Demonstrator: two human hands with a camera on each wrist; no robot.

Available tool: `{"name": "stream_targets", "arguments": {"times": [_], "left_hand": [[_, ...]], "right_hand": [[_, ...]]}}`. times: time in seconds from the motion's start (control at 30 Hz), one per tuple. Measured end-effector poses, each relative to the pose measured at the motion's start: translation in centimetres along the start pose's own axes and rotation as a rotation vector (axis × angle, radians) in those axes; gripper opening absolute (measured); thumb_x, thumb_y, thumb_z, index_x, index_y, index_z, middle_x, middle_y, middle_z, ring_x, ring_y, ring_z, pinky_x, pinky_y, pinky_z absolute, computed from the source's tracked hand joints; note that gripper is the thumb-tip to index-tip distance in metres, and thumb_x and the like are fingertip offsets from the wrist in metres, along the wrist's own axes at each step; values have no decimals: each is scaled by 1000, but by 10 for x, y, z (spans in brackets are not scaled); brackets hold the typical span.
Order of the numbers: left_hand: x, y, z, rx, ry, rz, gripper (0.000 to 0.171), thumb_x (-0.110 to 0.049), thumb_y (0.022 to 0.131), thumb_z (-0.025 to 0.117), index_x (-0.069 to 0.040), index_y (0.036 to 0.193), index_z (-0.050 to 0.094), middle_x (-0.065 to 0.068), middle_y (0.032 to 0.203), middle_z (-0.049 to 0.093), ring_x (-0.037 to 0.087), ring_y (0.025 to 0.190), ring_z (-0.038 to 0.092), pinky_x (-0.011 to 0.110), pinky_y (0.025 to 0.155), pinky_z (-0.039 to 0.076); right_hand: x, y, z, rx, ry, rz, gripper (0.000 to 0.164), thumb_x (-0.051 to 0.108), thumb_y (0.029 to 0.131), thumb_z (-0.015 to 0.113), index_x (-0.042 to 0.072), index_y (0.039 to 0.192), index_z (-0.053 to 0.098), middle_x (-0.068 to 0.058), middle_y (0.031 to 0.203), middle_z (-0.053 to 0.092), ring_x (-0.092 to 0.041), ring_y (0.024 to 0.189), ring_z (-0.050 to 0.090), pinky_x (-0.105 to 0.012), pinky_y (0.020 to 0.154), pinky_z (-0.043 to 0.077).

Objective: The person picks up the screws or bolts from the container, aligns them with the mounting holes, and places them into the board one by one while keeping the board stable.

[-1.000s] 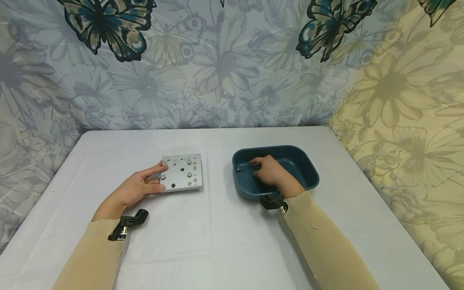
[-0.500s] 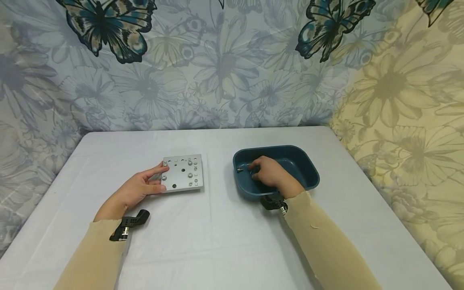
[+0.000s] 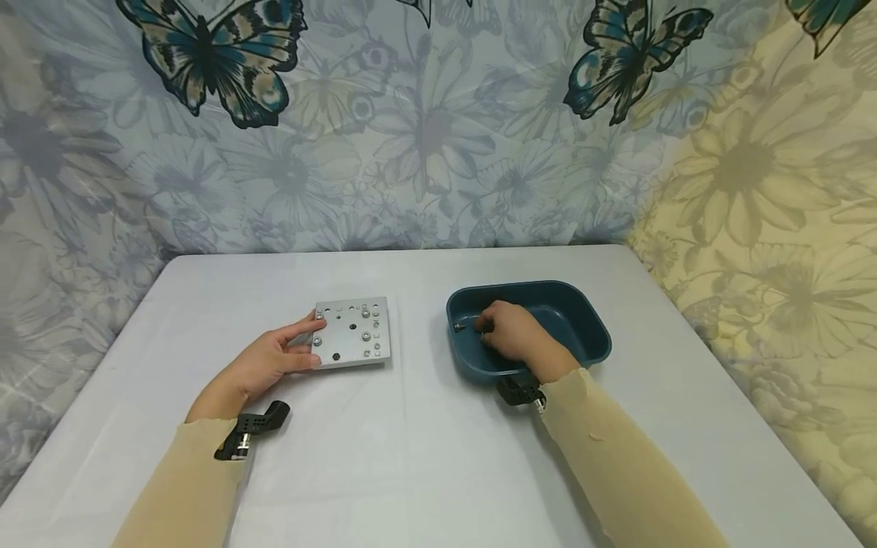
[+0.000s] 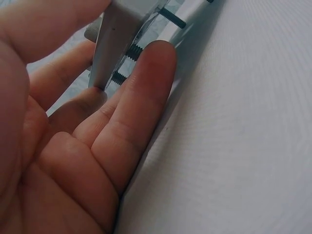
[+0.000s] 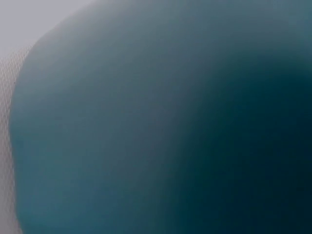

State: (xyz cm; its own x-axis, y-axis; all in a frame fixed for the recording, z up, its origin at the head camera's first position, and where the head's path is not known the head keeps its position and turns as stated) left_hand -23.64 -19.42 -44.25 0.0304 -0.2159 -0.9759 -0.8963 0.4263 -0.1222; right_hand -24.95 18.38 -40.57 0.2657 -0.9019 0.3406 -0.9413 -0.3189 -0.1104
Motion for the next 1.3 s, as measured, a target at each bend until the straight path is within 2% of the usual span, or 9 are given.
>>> {"name": "stream_targets", "arguments": {"times": [0.13, 0.37, 0.43, 0.63, 0.8, 0.87, 1.07, 1.17, 1.3], "left_hand": [[1, -2, 0, -7, 21, -2, 77, -10, 84, 81, -1, 150, 42, 7, 165, 8, 8, 115, 57, 19, 86, 49], [2, 0, 0, 7, 33, -13, 81, -16, 84, 82, -5, 152, 41, 3, 165, 7, 22, 129, 49, 24, 85, 51], [2, 0, -1, 4, 43, -17, 80, -17, 84, 82, -7, 152, 42, 1, 165, 8, 22, 129, 48, 24, 85, 51], [1, 4, -3, -4, 22, -17, 80, -15, 82, 83, -7, 151, 44, -1, 165, 10, 13, 117, 58, 24, 82, 52], [4, 4, -2, -4, 0, -28, 79, -11, 83, 83, -6, 151, 44, -1, 165, 9, 13, 113, 60, 25, 81, 53], [4, 5, -2, -3, -3, -28, 78, -9, 83, 82, -6, 151, 44, -1, 165, 8, 13, 113, 60, 25, 81, 53], [4, 5, -3, -6, -1, -24, 78, -10, 83, 82, -5, 151, 43, -1, 165, 8, 12, 113, 60, 24, 81, 52], [4, 5, -3, -5, -6, -21, 78, -9, 83, 82, -5, 151, 43, 0, 165, 9, 11, 113, 60, 24, 81, 52], [4, 6, -2, -2, -11, -19, 77, -7, 84, 81, -4, 151, 43, 1, 165, 9, 10, 112, 60, 23, 81, 52]], "right_hand": [[1, -1, 0, 2, 20, 5, 20, 10, 91, 68, 7, 110, 74, -11, 115, 63, -27, 98, 61, -44, 86, 50], [-3, -1, -8, -55, 97, 42, 23, 12, 89, 65, 6, 109, 73, -10, 107, 66, -25, 90, 60, -43, 80, 50], [-2, 0, -9, -66, 121, 48, 23, 12, 89, 63, 6, 109, 73, -12, 110, 65, -26, 93, 61, -43, 80, 51], [-4, -2, -18, -127, 233, 75, 26, 13, 89, 63, 6, 111, 74, -14, 117, 62, -28, 98, 63, -43, 79, 52], [-10, -6, -23, -149, 400, 166, 28, 18, 88, 67, 10, 115, 74, -10, 115, 67, -27, 95, 62, -44, 80, 50], [-14, -8, -25, -149, 483, 211, 30, 20, 88, 69, 11, 117, 73, -8, 113, 69, -27, 100, 62, -46, 86, 48], [-16, -13, -27, -152, 848, 309, 34, 13, 90, 65, 5, 123, 68, -9, 111, 71, -24, 111, 61, -43, 103, 41], [-13, -11, -28, -166, 1045, 318, 34, 8, 94, 62, -3, 126, 63, -15, 122, 65, -23, 109, 63, -39, 102, 43], [-5, -3, -29, -172, 1253, 287, 36, -1, 95, 60, -13, 129, 56, -21, 131, 54, -21, 106, 64, -31, 97, 48]]}}
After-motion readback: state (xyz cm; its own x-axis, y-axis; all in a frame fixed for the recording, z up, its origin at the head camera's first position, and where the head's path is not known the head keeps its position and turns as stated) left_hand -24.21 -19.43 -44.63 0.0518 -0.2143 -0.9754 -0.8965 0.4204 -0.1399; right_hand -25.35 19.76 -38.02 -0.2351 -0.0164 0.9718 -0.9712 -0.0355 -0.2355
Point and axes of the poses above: each hand's wrist, its own y-axis towards the middle knuckle, its own z-axis out of the palm, x = y × z, the point moved 6 cm from there along y, towards the middle knuckle
